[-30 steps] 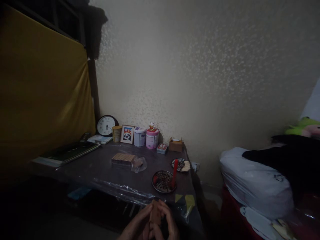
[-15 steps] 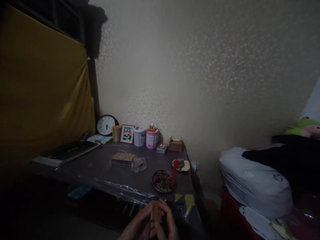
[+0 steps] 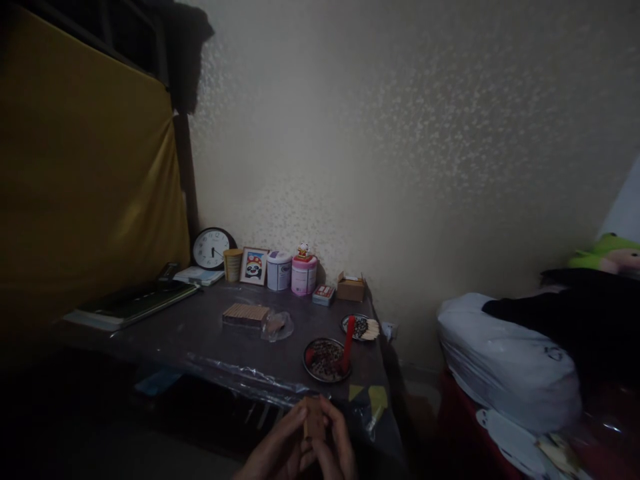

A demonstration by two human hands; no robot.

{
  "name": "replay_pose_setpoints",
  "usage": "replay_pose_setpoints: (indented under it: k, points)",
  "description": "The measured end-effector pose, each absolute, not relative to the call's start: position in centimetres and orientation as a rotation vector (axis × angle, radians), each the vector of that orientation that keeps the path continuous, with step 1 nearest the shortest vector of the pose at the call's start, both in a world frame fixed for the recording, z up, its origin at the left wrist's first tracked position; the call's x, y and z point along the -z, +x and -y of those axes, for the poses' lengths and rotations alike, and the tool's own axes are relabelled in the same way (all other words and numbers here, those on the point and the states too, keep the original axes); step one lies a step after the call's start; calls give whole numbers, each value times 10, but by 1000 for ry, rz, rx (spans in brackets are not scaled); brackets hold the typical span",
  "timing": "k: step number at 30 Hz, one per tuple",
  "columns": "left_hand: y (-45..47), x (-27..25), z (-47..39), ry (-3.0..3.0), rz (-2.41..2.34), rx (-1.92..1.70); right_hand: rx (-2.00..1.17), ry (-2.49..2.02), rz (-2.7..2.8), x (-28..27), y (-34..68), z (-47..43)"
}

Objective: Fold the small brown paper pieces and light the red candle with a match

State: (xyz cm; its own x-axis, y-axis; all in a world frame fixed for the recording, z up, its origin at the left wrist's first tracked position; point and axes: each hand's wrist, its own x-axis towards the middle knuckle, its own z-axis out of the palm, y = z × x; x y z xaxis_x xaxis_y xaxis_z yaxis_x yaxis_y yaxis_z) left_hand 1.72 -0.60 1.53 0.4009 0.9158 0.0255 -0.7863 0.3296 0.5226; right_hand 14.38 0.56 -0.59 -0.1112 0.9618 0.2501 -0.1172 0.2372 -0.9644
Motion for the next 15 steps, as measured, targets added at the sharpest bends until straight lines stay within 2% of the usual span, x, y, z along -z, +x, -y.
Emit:
replay_pose_setpoints:
  k: [8,15]
  points:
    - [19,-12,3,495,-328,-1135,-1198,-944,1316,-4,145,-2]
    - [15,-13,2,498,-264,-1136,-1429,-790,1312,-8,164,-14]
